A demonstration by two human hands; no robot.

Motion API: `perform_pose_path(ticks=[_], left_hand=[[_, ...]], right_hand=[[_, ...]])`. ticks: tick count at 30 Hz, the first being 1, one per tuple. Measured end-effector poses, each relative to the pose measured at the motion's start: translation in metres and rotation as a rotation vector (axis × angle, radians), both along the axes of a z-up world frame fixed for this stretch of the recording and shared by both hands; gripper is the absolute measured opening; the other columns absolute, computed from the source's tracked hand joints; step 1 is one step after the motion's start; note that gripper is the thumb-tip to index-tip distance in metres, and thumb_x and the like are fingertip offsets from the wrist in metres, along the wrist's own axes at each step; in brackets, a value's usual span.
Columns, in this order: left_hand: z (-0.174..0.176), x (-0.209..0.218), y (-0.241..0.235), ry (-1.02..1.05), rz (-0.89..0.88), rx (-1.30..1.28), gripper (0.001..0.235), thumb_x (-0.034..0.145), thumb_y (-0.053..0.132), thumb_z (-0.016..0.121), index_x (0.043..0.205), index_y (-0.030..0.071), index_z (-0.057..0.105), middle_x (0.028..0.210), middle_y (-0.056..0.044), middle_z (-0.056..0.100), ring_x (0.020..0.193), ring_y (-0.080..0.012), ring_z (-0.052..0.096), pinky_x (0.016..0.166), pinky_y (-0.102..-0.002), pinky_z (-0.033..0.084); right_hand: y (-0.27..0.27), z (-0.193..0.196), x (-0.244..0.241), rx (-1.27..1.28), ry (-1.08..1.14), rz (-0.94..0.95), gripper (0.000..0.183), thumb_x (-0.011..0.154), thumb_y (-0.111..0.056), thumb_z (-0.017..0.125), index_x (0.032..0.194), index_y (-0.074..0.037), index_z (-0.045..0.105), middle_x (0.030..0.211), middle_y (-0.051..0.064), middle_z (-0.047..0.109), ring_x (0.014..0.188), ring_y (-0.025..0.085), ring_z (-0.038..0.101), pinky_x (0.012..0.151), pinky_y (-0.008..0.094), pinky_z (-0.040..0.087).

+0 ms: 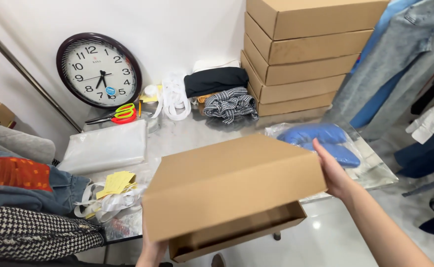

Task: The person ties a white ribbon around a brown cardboard box, then opens the box to remove a blue item wrapped in plastic. They place the item on the table, remove the plastic, and fold a clear plastic sheet on the table surface.

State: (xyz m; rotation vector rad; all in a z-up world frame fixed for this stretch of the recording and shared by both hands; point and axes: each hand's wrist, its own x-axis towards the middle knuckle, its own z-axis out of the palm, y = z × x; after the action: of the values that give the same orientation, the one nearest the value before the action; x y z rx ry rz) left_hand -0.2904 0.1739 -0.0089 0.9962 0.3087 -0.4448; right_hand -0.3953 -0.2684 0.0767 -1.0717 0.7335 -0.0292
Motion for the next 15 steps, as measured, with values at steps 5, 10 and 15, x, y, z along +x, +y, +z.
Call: perform_pose_path(ticks=[5,10,15], left_hand=[[-0.066,-0.046,0.032,0.304,0.159,-0.078,0.048,0.096,0.072,0.054,0.115,0.031,0.071,0.105,-0.003,0.074,0.091,-0.0325,0.071,0.064,-0.048,0.050],[-0.099,-0.079,0.029,0.385,0.343,0.199,0.061,0.093,0.060,0.064,0.122,0.006,0.072,0.110,-0.019,0.070,0.094,-0.0376,0.066,0.074,-0.045,0.047],[-0.115,-0.096,0.043,0.266,0.349,0.463,0.067,0.091,0.032,0.065,0.153,0.007,0.055,0.148,-0.015,0.060,0.132,-0.0244,0.057,0.110,-0.036,0.043]], right_hand=[[0.058,0.036,-0.048,-0.214,0.282,0.097,0.065,0.091,-0.055,0.051,0.144,-0.018,0.063,0.138,0.002,0.064,0.125,0.020,0.057,0.099,0.047,0.049],[0.070,-0.009,-0.078,-0.512,0.512,0.136,0.062,0.086,-0.059,0.059,0.131,-0.017,0.070,0.131,0.005,0.072,0.116,0.022,0.065,0.090,0.040,0.048],[0.067,-0.075,-0.087,-0.623,0.706,0.165,0.084,0.074,-0.072,0.062,0.133,-0.013,0.064,0.141,0.010,0.069,0.121,0.028,0.067,0.091,0.042,0.051]])
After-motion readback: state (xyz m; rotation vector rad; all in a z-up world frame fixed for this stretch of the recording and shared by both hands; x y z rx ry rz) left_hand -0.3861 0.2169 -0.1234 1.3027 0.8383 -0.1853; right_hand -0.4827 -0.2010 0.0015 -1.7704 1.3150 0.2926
